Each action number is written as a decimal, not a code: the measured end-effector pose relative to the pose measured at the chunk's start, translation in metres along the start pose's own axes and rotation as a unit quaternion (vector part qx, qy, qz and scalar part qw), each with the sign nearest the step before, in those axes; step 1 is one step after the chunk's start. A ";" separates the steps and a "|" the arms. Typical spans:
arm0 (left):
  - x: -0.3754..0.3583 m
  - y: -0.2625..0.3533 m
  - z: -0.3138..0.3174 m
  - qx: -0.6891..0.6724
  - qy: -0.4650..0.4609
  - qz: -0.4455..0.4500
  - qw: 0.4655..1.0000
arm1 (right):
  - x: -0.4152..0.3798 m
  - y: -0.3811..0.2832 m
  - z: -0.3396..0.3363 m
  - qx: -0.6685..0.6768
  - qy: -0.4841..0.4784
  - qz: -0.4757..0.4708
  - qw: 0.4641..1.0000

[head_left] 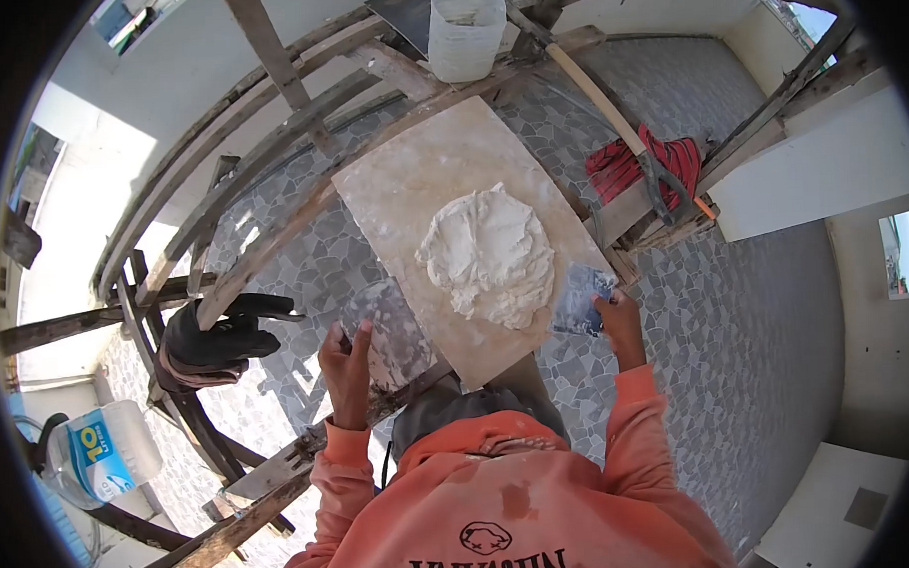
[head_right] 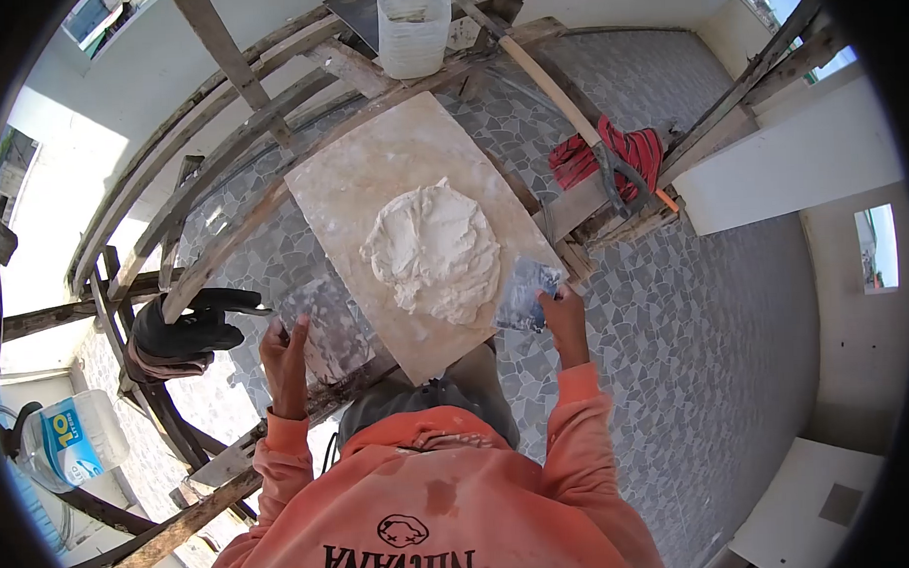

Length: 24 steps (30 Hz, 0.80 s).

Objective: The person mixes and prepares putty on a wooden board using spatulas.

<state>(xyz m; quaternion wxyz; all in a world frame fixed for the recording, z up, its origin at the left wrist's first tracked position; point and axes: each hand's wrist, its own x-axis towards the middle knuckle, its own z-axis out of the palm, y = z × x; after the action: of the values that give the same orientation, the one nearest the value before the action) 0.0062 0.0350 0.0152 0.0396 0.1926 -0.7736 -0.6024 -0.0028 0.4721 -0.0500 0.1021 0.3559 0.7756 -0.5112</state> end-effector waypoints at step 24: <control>0.038 -0.018 -0.002 -0.050 -0.062 -0.007 0.997 | -0.121 0.029 0.075 0.329 0.062 0.140 0.932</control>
<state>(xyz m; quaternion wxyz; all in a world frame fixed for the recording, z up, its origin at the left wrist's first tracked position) -0.0233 0.0164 -0.0072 -0.0032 0.1581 -0.7418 -0.6517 0.0889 0.3595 -0.0414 0.0018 0.5051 0.5113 -0.6953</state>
